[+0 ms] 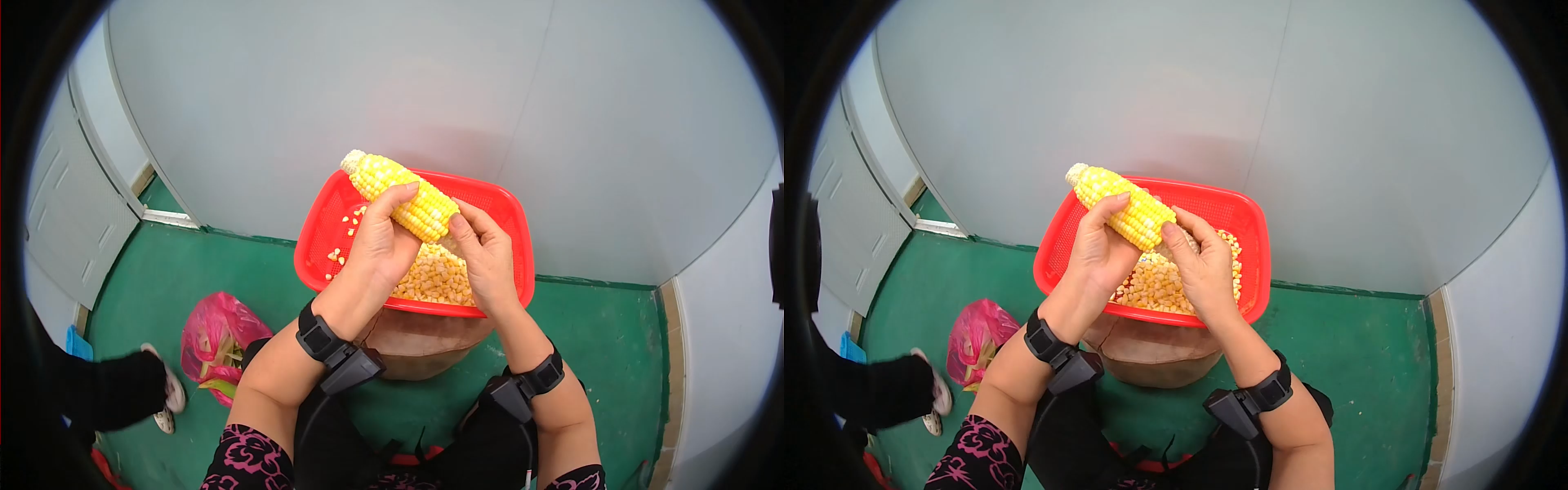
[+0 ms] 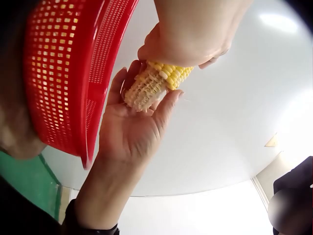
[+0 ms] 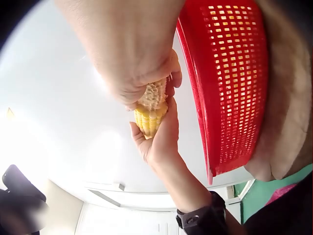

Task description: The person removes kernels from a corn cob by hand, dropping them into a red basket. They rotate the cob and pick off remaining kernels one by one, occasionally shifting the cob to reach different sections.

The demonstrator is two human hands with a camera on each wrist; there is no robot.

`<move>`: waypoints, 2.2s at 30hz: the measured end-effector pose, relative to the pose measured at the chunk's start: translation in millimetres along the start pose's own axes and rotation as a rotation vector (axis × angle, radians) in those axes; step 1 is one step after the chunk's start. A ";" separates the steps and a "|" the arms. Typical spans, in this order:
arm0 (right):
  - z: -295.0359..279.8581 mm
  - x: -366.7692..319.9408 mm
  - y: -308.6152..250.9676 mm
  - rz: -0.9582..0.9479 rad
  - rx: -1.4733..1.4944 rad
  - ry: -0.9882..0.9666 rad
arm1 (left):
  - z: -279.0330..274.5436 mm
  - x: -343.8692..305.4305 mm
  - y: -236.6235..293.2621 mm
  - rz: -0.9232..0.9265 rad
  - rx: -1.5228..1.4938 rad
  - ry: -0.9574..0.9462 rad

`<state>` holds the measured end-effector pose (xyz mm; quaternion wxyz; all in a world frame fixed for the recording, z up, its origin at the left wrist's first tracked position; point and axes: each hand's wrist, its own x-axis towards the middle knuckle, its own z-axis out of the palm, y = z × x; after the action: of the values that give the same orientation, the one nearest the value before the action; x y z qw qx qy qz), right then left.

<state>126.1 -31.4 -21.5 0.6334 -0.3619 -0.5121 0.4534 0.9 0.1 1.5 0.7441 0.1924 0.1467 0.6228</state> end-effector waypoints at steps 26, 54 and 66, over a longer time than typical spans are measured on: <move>-1.4 -0.7 2.5 0.101 0.145 0.075 | -8.1 6.6 0.9 -0.038 -0.045 0.020; -2.2 -5.5 -11.1 0.345 0.369 -0.003 | -13.5 4.4 4.9 -0.057 0.015 -0.109; -6.0 -0.9 -2.9 0.158 -0.005 0.133 | -14.7 7.2 6.1 -0.078 -0.039 -0.043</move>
<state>132.4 -33.2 -20.4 0.6274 -0.4322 -0.4397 0.4757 -9.8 9.6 -8.4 0.7744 0.1855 0.1259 0.5916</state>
